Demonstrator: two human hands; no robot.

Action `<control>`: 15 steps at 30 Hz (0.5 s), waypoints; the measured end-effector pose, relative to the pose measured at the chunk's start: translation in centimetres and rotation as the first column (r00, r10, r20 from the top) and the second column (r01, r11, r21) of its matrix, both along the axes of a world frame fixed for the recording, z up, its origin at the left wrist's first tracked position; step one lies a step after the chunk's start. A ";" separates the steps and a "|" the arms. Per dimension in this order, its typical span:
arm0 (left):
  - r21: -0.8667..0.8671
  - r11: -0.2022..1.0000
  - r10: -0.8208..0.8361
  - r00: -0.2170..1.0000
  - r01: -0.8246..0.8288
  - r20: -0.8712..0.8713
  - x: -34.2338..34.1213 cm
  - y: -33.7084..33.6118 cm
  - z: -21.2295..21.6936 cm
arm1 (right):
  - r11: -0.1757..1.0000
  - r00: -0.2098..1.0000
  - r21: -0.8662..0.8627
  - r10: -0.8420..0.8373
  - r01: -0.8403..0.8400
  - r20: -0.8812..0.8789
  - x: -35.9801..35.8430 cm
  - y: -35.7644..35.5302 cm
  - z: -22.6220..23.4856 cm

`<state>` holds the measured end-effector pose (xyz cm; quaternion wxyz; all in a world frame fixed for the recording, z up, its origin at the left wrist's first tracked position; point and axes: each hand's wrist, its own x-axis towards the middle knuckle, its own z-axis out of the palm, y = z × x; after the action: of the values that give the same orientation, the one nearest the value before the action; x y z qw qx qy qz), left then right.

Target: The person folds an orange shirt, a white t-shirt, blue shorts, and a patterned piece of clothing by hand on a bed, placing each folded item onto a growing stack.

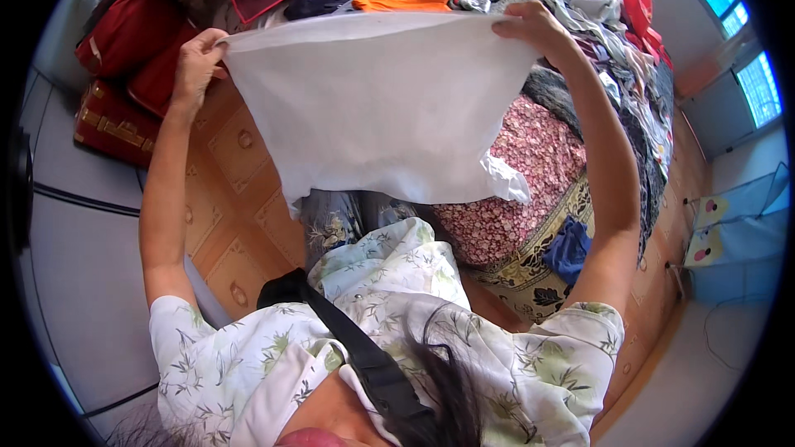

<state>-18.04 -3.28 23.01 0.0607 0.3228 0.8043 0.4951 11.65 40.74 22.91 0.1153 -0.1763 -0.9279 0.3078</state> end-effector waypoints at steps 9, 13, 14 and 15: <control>0.455 0.820 -0.568 0.585 0.346 0.579 -3.4 -3.7 2.6 | 0.910 0.989 -0.411 -0.005 -0.057 -0.147 0.3 2.5 0.3; 0.445 0.815 -0.580 0.526 0.372 0.623 -3.5 -4.3 2.2 | 0.744 0.986 -0.664 -0.050 -0.071 -0.160 -0.5 1.9 -0.8; 0.334 0.861 -0.507 0.616 0.383 0.602 -3.2 -4.5 2.4 | 0.716 0.986 -0.697 -0.077 -0.048 -0.146 -0.6 2.1 -1.4; 0.218 0.898 -0.434 0.700 0.381 0.566 -2.8 -4.7 2.7 | 0.688 0.988 -0.720 -0.026 -0.092 -0.151 -0.8 3.2 -2.1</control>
<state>-20.81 -7.99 25.69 0.4074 0.3206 0.6293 0.5790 10.82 43.95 20.82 0.0996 -0.1672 -0.7228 0.6631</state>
